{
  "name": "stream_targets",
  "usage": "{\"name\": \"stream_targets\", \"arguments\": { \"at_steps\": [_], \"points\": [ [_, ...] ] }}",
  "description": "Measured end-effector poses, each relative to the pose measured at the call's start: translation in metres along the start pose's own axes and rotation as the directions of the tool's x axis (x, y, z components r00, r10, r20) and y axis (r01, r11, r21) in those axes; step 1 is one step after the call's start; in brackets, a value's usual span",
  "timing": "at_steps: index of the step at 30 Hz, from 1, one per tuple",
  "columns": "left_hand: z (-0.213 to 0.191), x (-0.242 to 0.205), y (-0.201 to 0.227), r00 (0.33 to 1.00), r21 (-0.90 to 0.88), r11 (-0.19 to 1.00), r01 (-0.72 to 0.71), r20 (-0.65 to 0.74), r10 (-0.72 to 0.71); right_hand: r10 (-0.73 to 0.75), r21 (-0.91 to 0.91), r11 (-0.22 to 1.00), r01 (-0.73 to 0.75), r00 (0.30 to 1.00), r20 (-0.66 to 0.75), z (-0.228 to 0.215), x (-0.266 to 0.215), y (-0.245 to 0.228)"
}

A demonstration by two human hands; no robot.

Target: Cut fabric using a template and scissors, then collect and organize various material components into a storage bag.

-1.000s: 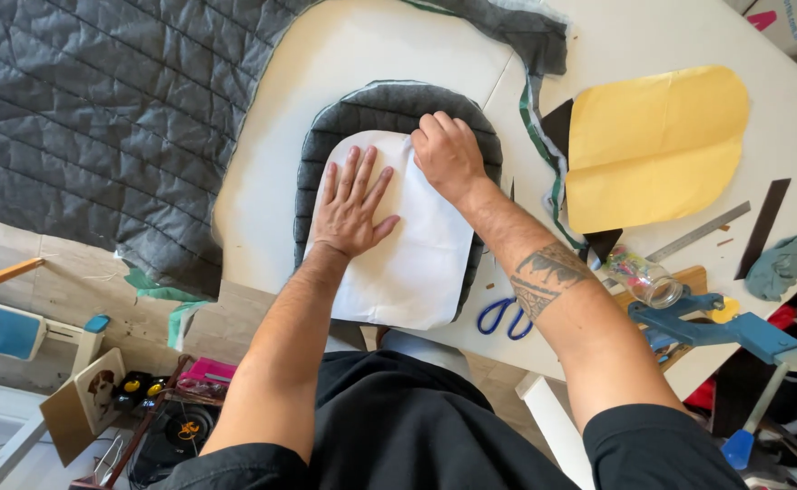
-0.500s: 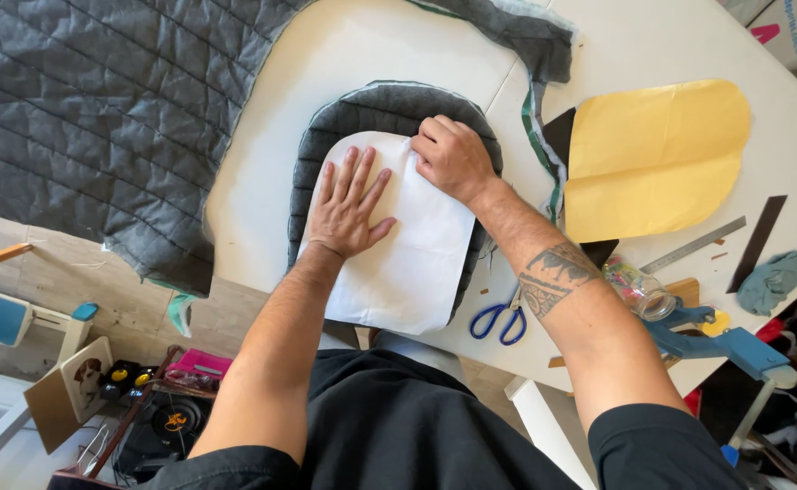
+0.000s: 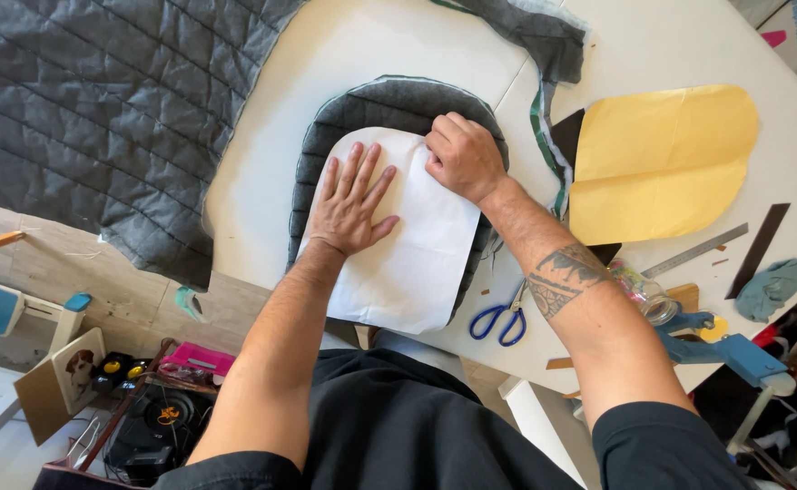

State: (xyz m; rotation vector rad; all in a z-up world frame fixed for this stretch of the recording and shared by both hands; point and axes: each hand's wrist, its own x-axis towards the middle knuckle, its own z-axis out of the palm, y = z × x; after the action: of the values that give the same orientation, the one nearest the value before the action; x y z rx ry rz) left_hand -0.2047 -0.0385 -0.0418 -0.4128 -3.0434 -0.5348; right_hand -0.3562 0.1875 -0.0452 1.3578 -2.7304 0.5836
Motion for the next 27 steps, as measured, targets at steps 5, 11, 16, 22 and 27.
{"name": "stream_targets", "arguments": {
  "at_steps": [5,11,16,22,27],
  "points": [
    [0.0,0.0,-0.002,1.0,0.006,1.0,0.001,-0.03,-0.001,0.078,0.005,0.997,-0.078,0.996,-0.038,-0.007,0.004,-0.007],
    [-0.002,0.002,-0.001,0.999,0.01,1.0,-0.004,-0.042,0.005,0.12,-0.023,0.992,-0.122,0.991,-0.052,-0.014,0.001,-0.011],
    [-0.003,0.004,0.002,0.999,-0.003,1.0,-0.023,-0.033,0.023,0.188,-0.024,0.982,-0.189,0.98,-0.063,-0.046,-0.036,0.005],
    [-0.002,0.004,0.001,1.0,0.009,1.0,0.004,0.014,-0.004,0.731,0.149,0.568,-0.81,0.413,-0.543,-0.075,-0.144,0.056],
    [-0.003,0.002,0.003,0.999,-0.01,1.0,0.001,0.049,-0.001,0.831,0.223,0.38,-0.898,0.225,-0.509,-0.074,-0.154,0.015]
  ]
}}
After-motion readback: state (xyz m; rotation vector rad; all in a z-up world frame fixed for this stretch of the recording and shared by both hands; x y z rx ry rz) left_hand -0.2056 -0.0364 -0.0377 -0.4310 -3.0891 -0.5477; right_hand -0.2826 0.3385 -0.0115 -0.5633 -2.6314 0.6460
